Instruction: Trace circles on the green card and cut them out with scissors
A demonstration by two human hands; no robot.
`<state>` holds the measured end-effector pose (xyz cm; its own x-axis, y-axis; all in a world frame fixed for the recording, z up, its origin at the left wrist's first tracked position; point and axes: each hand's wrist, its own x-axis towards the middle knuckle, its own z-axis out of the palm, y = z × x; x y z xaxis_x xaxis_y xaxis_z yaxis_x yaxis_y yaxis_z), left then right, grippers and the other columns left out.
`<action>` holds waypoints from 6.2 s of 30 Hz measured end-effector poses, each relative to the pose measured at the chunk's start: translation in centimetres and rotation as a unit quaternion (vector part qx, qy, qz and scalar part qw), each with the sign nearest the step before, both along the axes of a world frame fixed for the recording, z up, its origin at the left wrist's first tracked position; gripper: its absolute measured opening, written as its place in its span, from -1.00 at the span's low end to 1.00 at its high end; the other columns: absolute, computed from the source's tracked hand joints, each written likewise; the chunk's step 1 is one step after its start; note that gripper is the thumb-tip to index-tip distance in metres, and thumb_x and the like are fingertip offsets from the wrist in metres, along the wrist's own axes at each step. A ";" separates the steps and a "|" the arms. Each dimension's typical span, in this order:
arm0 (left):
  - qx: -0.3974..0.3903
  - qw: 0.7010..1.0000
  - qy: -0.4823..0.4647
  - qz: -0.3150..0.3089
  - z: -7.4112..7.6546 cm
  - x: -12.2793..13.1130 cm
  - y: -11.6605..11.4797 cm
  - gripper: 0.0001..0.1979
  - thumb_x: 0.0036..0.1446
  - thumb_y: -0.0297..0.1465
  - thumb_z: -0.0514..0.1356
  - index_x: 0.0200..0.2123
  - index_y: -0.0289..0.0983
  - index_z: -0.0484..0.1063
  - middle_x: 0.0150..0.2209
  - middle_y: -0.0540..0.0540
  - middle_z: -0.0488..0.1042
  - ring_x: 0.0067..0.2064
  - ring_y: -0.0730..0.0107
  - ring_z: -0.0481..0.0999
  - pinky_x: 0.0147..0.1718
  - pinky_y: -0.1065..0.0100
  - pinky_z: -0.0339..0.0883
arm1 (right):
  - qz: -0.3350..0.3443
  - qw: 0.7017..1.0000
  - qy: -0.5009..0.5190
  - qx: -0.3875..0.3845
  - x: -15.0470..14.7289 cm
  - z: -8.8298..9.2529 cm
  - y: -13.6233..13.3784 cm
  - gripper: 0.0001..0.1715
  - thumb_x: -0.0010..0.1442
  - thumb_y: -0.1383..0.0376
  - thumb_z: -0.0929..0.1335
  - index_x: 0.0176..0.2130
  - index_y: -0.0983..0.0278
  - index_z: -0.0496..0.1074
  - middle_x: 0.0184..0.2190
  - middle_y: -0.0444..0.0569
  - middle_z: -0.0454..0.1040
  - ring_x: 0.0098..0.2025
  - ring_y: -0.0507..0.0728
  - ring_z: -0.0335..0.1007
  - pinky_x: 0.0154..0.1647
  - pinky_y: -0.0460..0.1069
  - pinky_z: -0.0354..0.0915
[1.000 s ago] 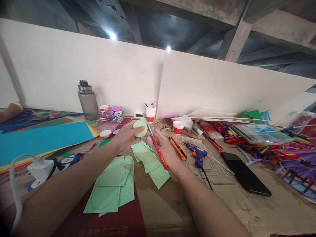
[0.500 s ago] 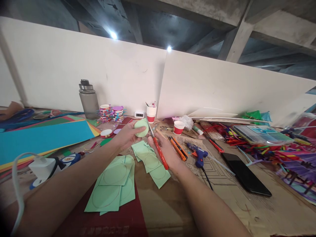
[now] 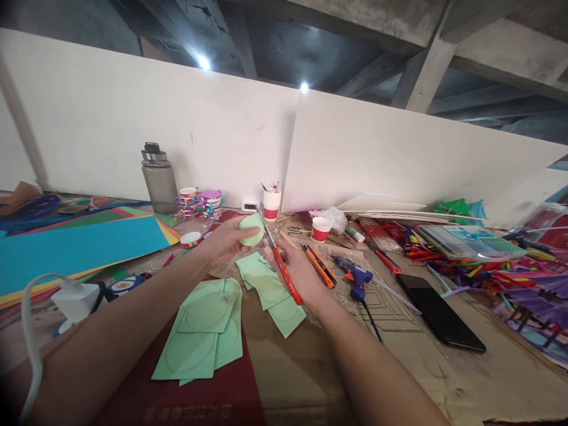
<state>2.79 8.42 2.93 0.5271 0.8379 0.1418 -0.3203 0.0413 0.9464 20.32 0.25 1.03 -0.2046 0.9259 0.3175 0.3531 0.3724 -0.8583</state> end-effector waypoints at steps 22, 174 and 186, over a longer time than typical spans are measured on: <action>0.056 0.995 0.056 -0.064 0.5 -0.6 0.0 -0.64 -0.09 -0.30 0.45 -0.32 -0.35 0.42 -0.41 -0.12 0.48 -0.45 0.44 0.47 -0.66 0.51 0.04 | 0.009 1.000 0.015 -0.019 0.0 -0.2 -0.2 -0.54 0.27 -0.11 0.28 -0.17 0.22 0.38 -0.50 -0.17 0.26 -0.51 0.02 0.13 -0.53 -0.09 0.13; -0.071 0.979 0.018 0.190 -2.5 -1.2 3.3 -0.69 -0.10 -0.49 0.36 -0.21 -0.34 0.46 -0.24 -0.14 0.57 -0.40 0.43 0.55 -0.46 0.44 0.44 | -0.229 0.838 -0.488 -0.079 2.0 -0.5 1.7 -0.55 0.25 0.33 0.34 0.09 0.50 0.43 -0.02 0.40 0.50 0.06 0.37 0.42 0.03 0.11 0.24; -0.056 0.974 0.045 0.213 -3.6 -1.0 3.1 -0.80 0.17 -0.37 0.21 -0.17 -0.37 0.45 -0.39 -0.14 0.57 -0.61 0.49 0.44 -0.70 0.50 0.02 | -0.119 0.864 -0.488 0.020 -0.8 -2.5 3.4 -0.46 0.35 0.23 0.29 0.28 0.19 0.31 0.07 0.18 0.43 0.12 0.31 0.32 0.14 0.16 0.20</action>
<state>1.74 11.48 -0.70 0.1335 0.9910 0.0059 -0.2462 0.0274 0.9688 19.48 3.68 -1.44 -0.1978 0.9710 0.1344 0.9727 0.2114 -0.0960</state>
